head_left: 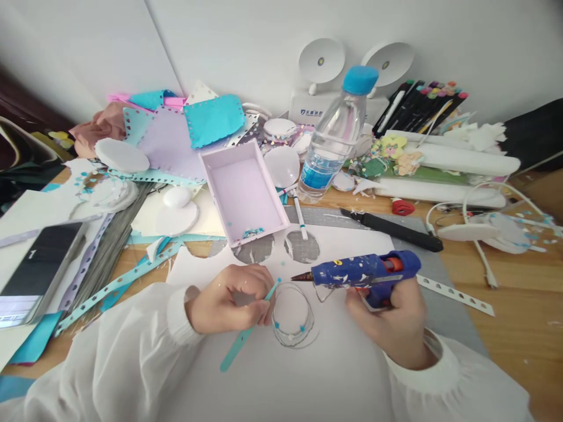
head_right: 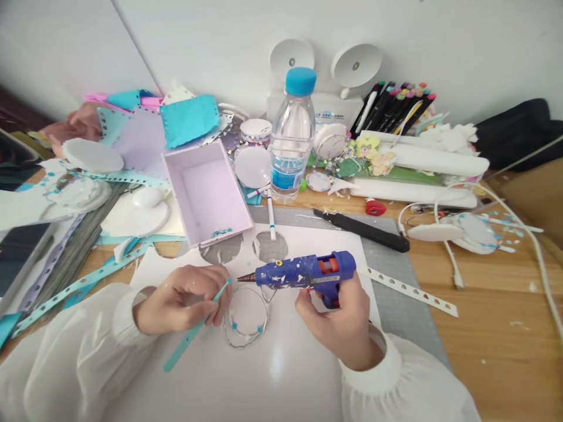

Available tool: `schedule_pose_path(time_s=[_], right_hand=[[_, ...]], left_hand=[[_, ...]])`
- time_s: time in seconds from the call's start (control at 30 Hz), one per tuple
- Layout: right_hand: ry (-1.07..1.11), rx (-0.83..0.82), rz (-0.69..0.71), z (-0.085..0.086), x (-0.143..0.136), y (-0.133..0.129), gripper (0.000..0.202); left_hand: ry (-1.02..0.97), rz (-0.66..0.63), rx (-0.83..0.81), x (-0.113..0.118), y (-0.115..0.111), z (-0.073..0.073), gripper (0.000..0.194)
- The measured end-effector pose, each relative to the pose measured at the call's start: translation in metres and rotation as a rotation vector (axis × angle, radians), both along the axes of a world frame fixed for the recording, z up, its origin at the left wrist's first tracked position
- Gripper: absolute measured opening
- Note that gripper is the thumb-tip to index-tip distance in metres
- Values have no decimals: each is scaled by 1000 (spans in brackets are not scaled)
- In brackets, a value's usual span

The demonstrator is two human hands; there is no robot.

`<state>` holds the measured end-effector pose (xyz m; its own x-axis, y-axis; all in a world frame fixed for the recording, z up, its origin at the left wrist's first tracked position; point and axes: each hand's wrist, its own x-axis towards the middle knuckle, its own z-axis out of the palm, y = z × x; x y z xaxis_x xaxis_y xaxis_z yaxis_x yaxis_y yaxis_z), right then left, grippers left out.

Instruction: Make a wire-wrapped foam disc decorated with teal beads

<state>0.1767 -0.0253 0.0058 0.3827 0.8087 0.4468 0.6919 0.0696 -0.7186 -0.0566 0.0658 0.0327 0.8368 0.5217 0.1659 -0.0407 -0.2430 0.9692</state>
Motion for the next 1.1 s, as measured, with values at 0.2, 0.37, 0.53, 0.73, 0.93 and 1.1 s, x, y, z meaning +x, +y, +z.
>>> schedule_pose_path(time_s=[0.2,0.37,0.53,0.73,0.93,1.1], right_hand=[[-71,-45,46,-1,0,-2,20],[-83,-64,46,2,-1,-2,22],[-106,-65,46,3,-2,0,20],[-125,-73,30,3,-2,0,19],[-198,-72,21,3,-3,0,17],[-267,-68,-47,0,2,1,24]], left_hand=[[-1,-3,20,1,0,1,30],[-4,-5,30,2,1,-1,28],[-3,-3,35,1,-1,0,27],[-1,-3,20,1,-1,1,26],[1,-10,10,1,0,0,26],[-10,-20,10,1,0,0,28]])
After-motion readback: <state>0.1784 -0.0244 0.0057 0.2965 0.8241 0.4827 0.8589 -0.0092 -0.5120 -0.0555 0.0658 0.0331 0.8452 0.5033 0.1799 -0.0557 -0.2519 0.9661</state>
